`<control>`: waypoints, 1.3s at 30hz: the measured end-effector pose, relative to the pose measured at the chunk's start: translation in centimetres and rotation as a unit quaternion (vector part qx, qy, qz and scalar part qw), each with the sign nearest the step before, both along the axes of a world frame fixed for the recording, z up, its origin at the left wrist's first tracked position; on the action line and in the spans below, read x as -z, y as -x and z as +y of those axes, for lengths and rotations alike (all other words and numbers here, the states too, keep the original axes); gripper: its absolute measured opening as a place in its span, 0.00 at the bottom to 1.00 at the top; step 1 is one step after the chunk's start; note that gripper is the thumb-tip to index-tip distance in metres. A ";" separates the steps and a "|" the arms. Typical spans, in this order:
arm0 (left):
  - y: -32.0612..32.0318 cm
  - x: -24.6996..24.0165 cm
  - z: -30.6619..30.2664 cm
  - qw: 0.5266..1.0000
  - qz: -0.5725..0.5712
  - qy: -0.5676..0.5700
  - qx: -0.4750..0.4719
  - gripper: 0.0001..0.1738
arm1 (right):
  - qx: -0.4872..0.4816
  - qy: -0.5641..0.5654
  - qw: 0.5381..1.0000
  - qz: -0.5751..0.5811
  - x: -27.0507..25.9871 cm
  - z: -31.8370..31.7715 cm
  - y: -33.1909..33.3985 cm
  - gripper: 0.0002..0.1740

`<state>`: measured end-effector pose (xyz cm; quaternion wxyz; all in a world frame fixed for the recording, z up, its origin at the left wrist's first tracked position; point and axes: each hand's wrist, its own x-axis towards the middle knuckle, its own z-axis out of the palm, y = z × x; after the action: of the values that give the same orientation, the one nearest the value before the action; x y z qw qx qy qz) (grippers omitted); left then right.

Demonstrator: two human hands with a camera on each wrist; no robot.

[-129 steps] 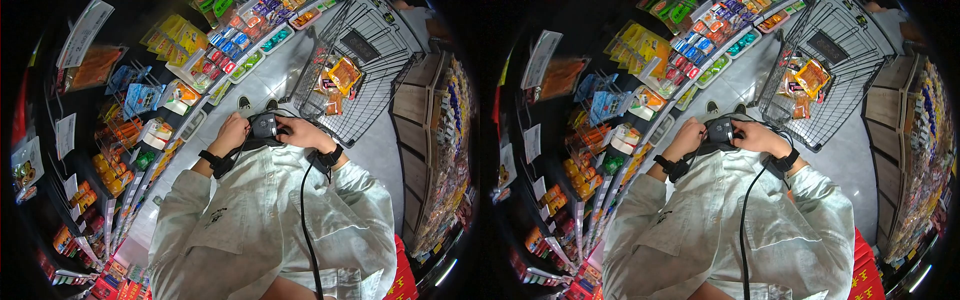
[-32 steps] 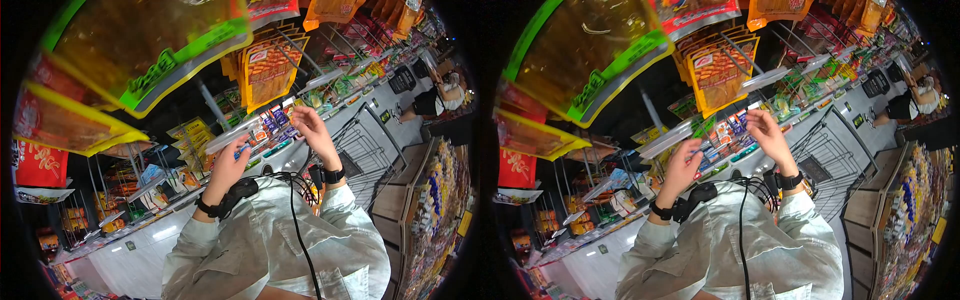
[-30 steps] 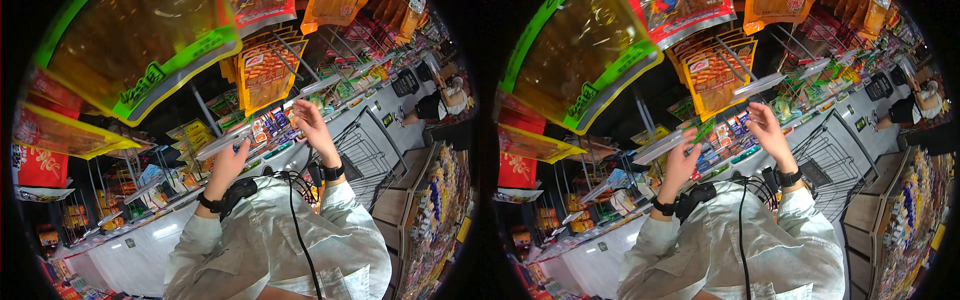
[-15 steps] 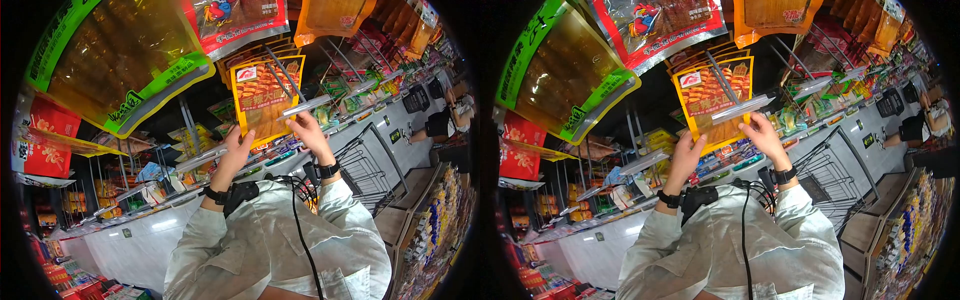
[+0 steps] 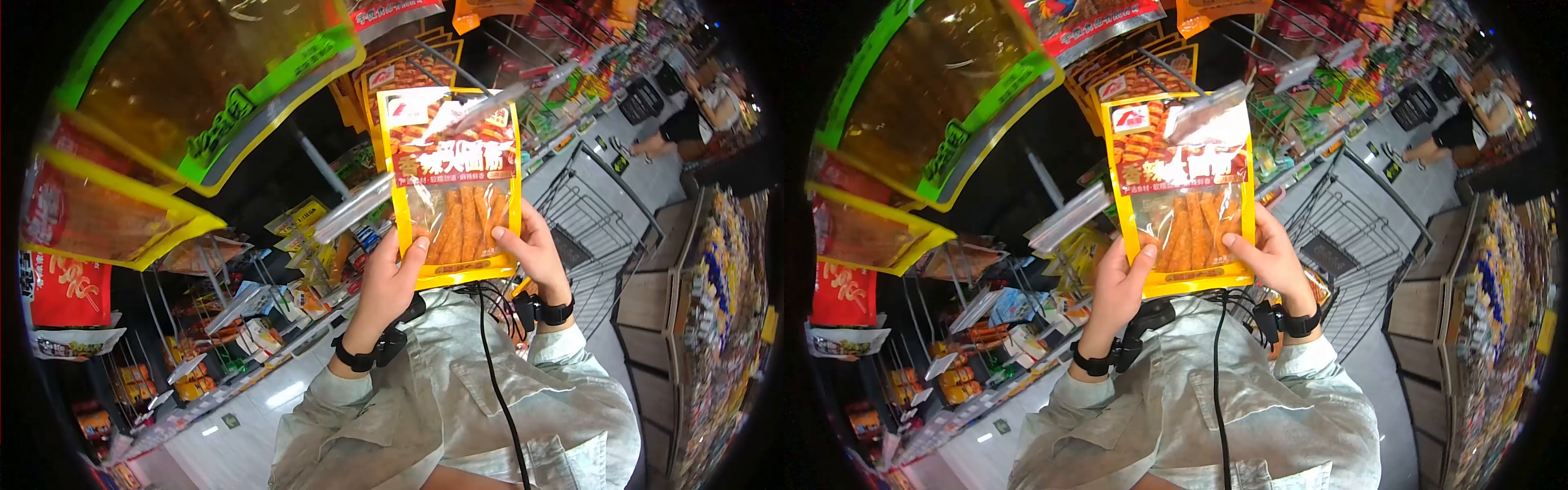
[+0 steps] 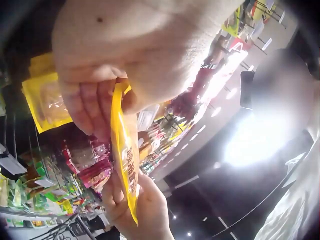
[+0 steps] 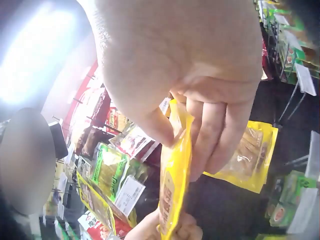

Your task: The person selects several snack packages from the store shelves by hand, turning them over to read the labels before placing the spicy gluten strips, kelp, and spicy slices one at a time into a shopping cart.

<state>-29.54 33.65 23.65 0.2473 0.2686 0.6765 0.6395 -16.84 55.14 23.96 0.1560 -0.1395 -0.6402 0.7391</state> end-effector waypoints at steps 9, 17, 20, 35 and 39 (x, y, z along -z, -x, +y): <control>-2.1 1.4 -8.0 0.992 0.022 0.021 0.120 0.14 | 0.106 -0.026 0.993 -0.049 -0.5 -11.3 -6.5 0.23; -5.2 5.0 -11.0 0.978 -0.027 0.051 0.202 0.09 | 0.187 -0.001 0.973 -0.133 2.1 -17.4 -11.9 0.17; -5.9 6.3 -10.6 0.972 -0.056 0.070 0.218 0.09 | 0.203 -0.010 0.965 -0.166 3.8 -17.6 -13.1 0.15; -12.3 5.3 1.4 0.911 0.008 0.108 0.398 0.34 | 0.399 0.031 0.911 -0.096 8.5 -10.8 -23.1 0.21; -14.2 4.9 3.1 0.870 0.020 0.045 0.491 0.44 | 0.468 0.037 0.873 -0.131 8.6 -10.5 -27.2 0.27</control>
<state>-15.39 36.74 18.71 0.5275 0.5674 0.4905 0.3990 10.38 44.63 15.39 0.3928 -0.5239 -0.4873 0.5777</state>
